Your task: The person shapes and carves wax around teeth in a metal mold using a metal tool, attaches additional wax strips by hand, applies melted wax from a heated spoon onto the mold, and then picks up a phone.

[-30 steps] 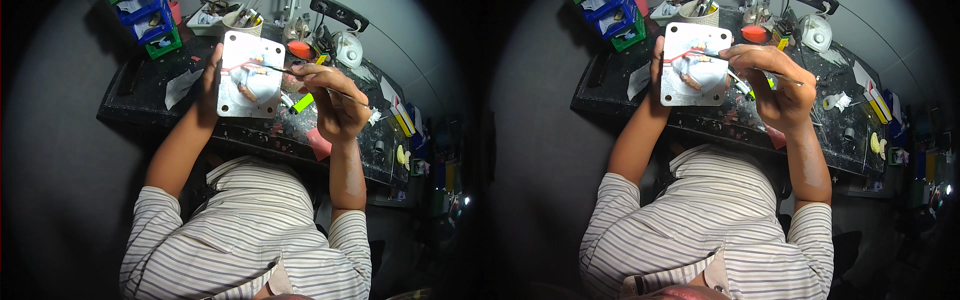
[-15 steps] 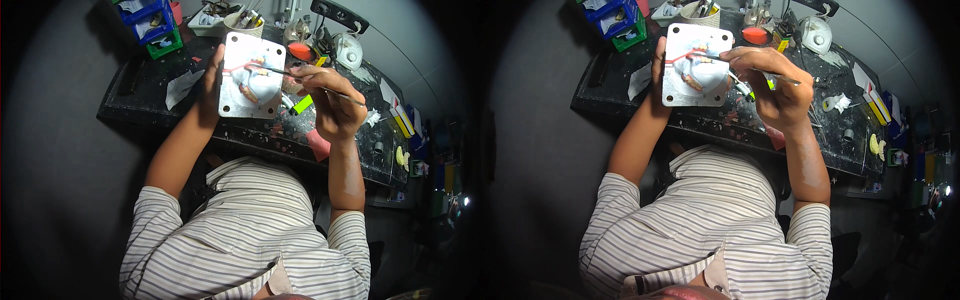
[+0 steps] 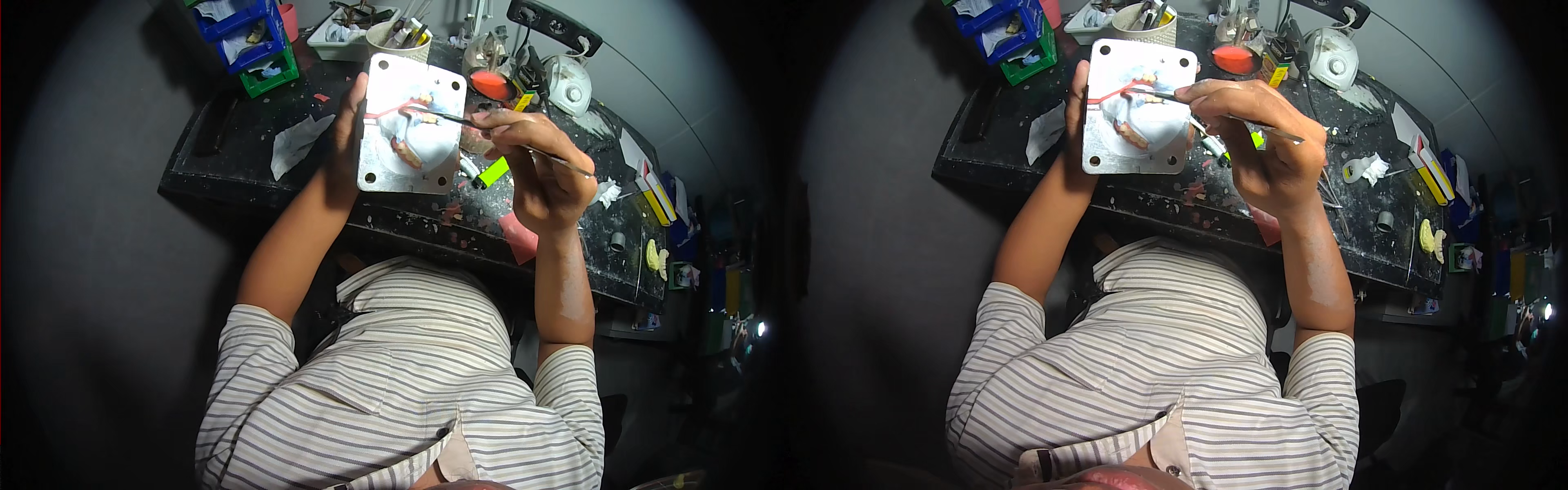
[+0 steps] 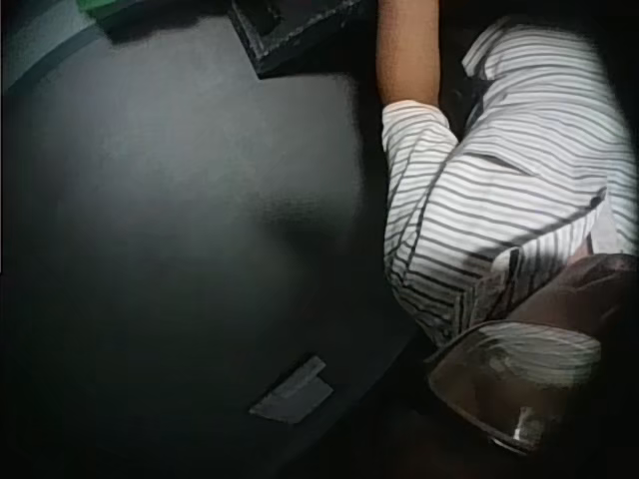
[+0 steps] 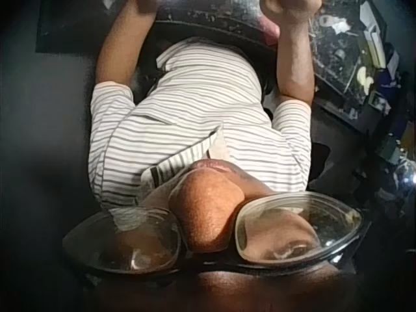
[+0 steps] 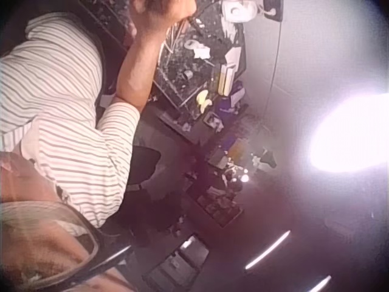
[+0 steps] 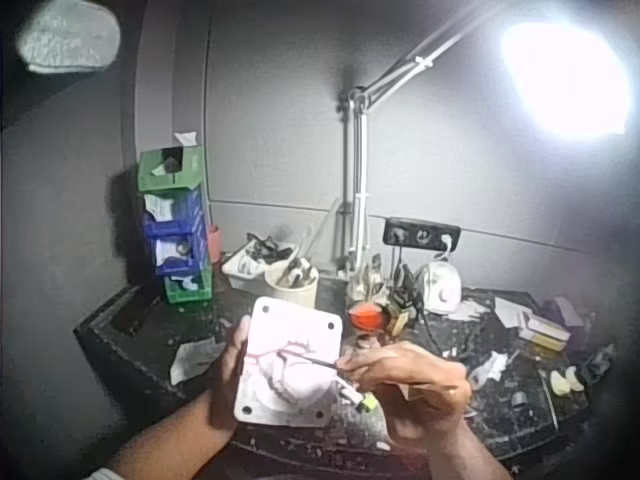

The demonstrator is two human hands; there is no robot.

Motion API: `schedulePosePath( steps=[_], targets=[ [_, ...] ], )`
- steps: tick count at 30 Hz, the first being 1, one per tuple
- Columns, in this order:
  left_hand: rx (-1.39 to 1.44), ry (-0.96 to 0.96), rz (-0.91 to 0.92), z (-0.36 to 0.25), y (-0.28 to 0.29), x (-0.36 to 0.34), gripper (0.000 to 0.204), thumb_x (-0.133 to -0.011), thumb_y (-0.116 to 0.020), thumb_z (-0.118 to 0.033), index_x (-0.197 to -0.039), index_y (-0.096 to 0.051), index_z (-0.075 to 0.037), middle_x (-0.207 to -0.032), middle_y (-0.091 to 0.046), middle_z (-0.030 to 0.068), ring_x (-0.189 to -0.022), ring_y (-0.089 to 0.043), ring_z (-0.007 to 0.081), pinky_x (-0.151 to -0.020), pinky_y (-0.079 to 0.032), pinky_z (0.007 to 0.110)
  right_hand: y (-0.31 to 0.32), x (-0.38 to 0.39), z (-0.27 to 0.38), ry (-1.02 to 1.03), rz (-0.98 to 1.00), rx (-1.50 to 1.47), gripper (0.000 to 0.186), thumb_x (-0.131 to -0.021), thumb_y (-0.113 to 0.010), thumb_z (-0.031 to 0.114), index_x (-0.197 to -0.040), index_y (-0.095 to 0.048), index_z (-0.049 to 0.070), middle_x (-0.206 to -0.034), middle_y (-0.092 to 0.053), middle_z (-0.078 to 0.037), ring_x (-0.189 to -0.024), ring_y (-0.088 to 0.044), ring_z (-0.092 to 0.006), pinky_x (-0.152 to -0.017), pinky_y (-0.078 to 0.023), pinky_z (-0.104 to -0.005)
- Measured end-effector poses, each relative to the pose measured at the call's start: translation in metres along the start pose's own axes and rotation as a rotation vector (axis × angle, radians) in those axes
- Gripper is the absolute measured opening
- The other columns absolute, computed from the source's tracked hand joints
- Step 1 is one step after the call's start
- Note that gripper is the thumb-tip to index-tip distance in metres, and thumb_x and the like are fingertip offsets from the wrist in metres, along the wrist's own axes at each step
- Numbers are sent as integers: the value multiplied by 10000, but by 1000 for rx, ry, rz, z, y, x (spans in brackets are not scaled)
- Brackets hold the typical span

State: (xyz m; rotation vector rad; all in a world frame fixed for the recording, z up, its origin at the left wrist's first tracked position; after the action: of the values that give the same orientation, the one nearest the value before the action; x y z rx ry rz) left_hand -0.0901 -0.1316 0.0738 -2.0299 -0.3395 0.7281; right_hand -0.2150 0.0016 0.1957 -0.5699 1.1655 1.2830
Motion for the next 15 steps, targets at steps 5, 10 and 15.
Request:
schedulePosePath(
  steps=[5,10,15],
  targets=[
    [-263,-111,-102,-8,5,2,812,-1075,-387,-637,-1519,-408,43,-1378,-610,233,-1244,-648,339,-1081,-525,522,13,7,-17,-148,-164,-208,176,-932,-636,-155,-1089,-690,-96,-1057,-771,-206,-941,-751,-211,-722,-619,-295],
    [-381,-12,-191,-4,16,-1,1086,-930,-461,-826,-1576,-357,41,-1472,-536,311,-1220,-631,505,-982,-530,683,27,31,-67,-544,-400,-458,216,-994,-711,39,-1190,-670,-42,-1081,-771,-179,-865,-746,-171,-620,-612,-280],
    [-284,77,-18,7,0,-7,1186,-866,-496,-874,-1576,-350,65,-1465,-531,329,-1044,-674,522,-841,-577,631,13,46,-84,-696,-396,-570,251,-993,-718,57,-1216,-656,-39,-1096,-763,-173,-829,-744,-182,-583,-592,-280]
  ],
)
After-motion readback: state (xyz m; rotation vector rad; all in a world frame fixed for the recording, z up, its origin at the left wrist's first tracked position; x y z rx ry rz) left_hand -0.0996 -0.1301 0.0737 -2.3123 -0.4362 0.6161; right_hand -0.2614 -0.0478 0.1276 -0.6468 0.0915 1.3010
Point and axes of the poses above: each hand's wrist, its own x-axis away from the middle knuckle, its own y-axis out of the back of the hand, z = x × y, the point moved 9 cm from there along -x, towards the middle knuckle
